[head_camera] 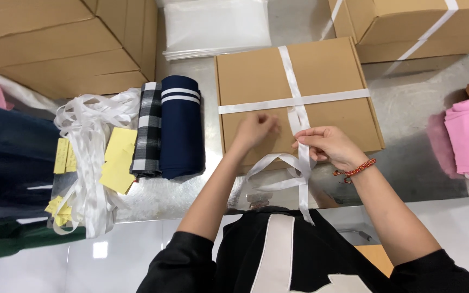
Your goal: The person places a plastic-wrapped item into a cardboard box and closes the lid. They then wrap a white ribbon around the box, tie it securely, and form a decorative bow on top.
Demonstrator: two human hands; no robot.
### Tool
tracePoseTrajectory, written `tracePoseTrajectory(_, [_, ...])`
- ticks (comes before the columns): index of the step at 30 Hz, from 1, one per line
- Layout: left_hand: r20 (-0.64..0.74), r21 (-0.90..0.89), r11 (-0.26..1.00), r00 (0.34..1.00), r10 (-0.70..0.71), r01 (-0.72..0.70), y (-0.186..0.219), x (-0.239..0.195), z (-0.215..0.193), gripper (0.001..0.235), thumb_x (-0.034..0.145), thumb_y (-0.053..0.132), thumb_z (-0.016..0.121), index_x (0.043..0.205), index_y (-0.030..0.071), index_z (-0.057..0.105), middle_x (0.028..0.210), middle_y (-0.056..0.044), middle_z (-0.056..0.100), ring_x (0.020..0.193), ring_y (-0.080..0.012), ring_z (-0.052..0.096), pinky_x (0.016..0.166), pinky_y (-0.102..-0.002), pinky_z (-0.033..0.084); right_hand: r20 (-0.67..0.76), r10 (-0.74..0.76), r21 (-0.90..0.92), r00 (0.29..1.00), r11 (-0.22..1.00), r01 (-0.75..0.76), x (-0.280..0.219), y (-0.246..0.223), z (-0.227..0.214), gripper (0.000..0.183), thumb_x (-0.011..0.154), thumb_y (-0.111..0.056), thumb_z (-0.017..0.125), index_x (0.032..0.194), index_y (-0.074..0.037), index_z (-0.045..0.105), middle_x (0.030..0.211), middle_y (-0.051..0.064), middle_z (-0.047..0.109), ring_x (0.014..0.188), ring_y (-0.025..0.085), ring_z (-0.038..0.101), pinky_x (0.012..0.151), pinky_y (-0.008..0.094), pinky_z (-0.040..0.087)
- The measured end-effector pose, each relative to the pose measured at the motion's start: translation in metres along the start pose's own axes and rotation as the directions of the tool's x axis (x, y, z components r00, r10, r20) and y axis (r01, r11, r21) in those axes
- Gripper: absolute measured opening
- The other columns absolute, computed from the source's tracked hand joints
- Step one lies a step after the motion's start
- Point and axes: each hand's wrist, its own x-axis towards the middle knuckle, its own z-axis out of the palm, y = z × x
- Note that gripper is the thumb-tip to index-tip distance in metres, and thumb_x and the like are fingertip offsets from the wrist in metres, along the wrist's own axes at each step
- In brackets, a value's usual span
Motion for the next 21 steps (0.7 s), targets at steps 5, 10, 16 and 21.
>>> tracePoseTrajectory(5, [-0.134,0.141,0.984,0.983,0.126,-0.107,0.016,0.041,-0.003,0.021,0.095,0.045,0.07,0.109,0.032,0.081,0.1,0.005,0.082,0.1,-0.0258,0.079,0.09,-0.043,0.062,0.021,0.021,0.038,1.0,0.999,-0.022,0.012,-0.001,-0.002,0.026,0.095,-0.004,0.074,0.119,0.007,0.072,0.083,0.01,0.07,0.047,0.013,0.06,0.036,0.017,0.029])
tracePoseTrajectory(10, [-0.199,0.168,0.961,0.947,0.252,-0.22,0.023,0.076,-0.002,0.018,0.096,0.023,0.071,0.111,0.024,0.081,0.103,-0.002,0.081,0.098,-0.0283,0.078,0.089,-0.044,0.063,0.027,-0.001,0.053,1.0,0.999,0.0,0.036,-0.005,-0.001,0.026,0.096,-0.005,0.073,0.119,0.006,0.072,0.081,0.01,0.069,0.048,0.012,0.06,0.036,0.016,0.03])
tracePoseTrajectory(16, [-0.154,0.34,0.927,0.963,0.223,-0.16,0.035,0.097,-0.003,0.028,0.096,0.029,0.075,0.123,0.026,0.077,0.114,0.002,0.074,0.117,-0.0265,0.07,0.105,-0.05,0.051,0.033,0.004,0.047,0.999,0.999,-0.006,0.069,-0.006,-0.006,0.023,0.097,-0.002,0.071,0.119,0.006,0.069,0.086,0.01,0.069,0.047,0.013,0.06,0.035,0.016,0.032])
tracePoseTrajectory(21, [-0.101,0.471,0.879,0.985,0.142,-0.078,0.045,0.106,0.002,0.041,0.083,0.03,0.091,0.117,0.019,0.07,0.127,-0.008,0.058,0.129,-0.0323,0.055,0.107,-0.048,0.047,0.044,-0.019,-0.01,0.999,1.0,0.019,0.086,-0.016,-0.009,0.024,0.096,-0.004,0.072,0.119,0.004,0.068,0.085,0.011,0.069,0.046,0.016,0.063,0.034,0.019,0.036])
